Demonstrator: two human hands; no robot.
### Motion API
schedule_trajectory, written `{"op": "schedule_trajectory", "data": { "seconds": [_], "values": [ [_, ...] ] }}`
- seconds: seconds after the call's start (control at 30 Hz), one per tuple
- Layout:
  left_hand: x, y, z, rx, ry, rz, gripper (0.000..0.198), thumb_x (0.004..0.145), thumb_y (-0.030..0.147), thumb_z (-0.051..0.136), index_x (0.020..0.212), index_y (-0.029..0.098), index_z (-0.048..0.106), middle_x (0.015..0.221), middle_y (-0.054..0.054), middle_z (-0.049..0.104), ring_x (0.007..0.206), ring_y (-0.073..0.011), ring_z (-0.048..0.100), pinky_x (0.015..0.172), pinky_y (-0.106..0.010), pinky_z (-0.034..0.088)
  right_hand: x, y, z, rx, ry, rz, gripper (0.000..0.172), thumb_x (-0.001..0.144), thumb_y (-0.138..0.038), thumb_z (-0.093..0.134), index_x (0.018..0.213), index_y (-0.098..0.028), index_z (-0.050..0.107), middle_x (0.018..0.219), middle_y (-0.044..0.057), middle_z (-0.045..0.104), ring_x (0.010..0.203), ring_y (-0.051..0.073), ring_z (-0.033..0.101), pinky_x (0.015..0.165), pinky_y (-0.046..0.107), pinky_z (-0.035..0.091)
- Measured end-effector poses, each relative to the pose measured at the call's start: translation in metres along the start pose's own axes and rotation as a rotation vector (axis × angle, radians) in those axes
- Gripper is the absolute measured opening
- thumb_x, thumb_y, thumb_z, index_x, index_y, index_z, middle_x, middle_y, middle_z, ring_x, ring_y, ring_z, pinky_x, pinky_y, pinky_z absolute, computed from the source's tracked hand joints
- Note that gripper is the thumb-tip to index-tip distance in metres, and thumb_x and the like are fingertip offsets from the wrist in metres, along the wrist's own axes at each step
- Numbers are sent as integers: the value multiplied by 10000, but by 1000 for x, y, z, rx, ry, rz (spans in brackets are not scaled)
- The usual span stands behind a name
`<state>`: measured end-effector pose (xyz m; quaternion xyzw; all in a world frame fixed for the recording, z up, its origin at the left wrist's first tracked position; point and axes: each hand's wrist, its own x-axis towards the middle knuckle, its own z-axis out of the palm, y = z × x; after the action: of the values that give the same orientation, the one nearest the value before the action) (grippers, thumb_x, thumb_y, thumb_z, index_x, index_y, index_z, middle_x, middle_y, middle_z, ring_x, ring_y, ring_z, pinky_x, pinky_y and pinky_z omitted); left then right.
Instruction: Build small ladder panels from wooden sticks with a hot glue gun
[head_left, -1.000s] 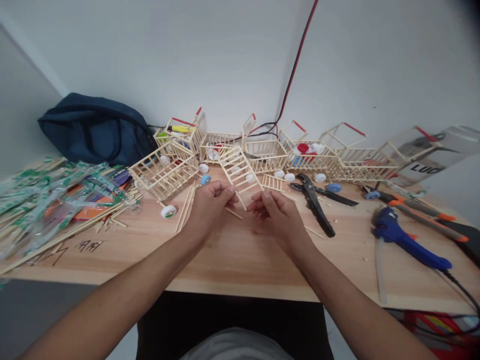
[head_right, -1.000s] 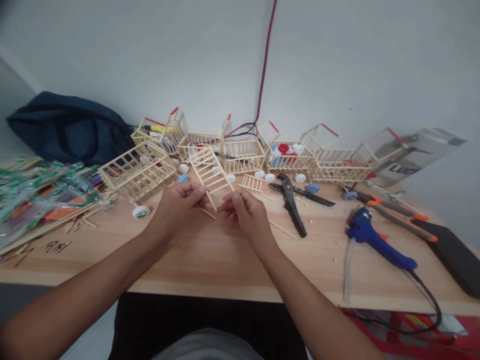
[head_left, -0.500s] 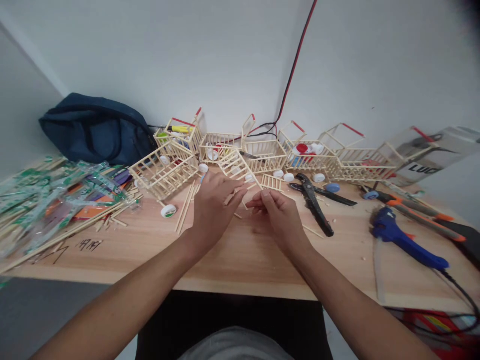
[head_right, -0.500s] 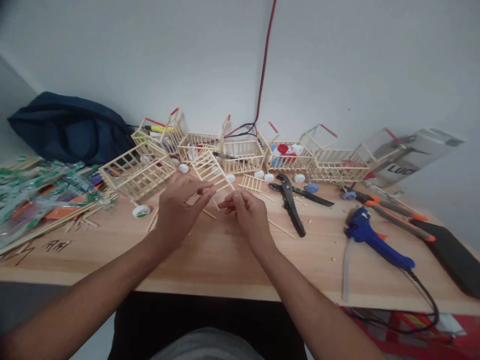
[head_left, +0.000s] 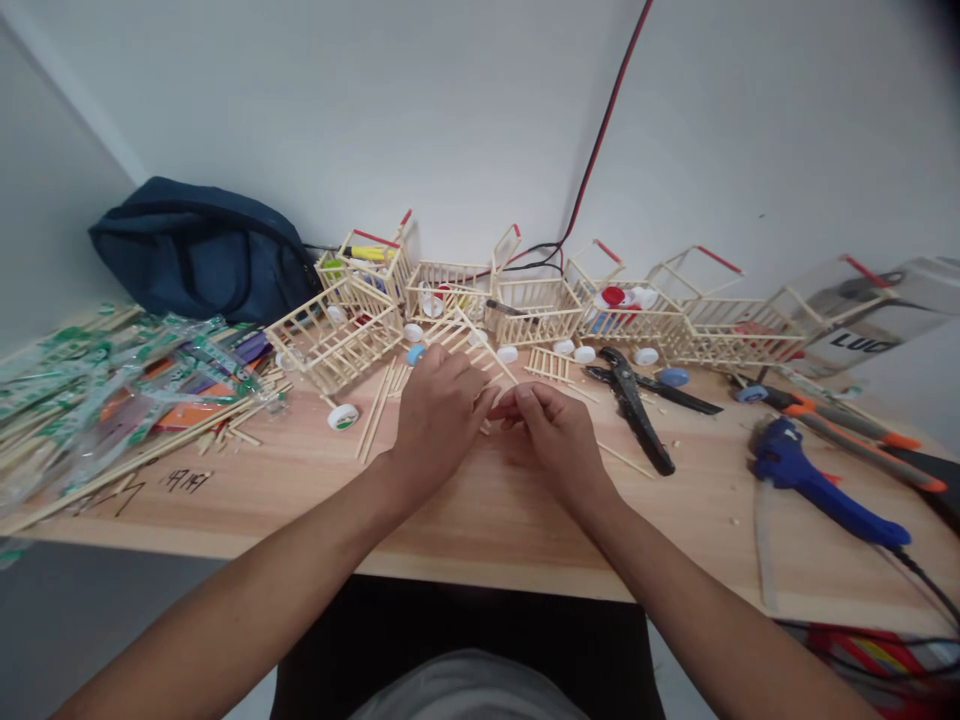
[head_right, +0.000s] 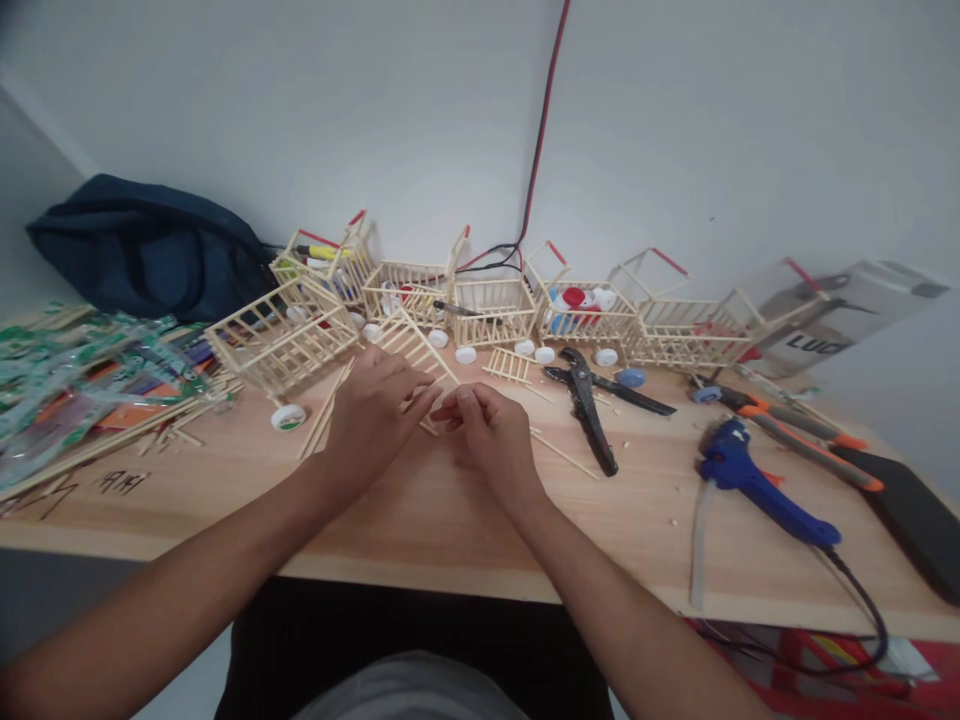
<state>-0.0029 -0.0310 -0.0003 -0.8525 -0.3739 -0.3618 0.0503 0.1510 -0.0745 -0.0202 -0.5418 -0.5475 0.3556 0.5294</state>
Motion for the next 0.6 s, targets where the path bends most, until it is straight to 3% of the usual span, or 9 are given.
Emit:
{"op": "schedule_trajectory", "data": {
  "seconds": [0.13,0.6],
  "values": [
    [1,0,-1,-3,-28,-28,202,904,199,569,739,179,685,729,-48,628,761,-215,471,726,-373,397,-1,-2,1,-4,-5,7,327,944,-429,500,777,-199,661,763,42,745,679,150,676,670,276,522],
    [1,5,-2,-72,38,-101,276,904,193,537,637,192,606,682,-37,608,752,-210,457,733,-380,360,-2,-5,3,9,-5,12,342,935,-458,505,785,-197,667,751,49,751,666,156,681,673,289,526]
  ]
}}
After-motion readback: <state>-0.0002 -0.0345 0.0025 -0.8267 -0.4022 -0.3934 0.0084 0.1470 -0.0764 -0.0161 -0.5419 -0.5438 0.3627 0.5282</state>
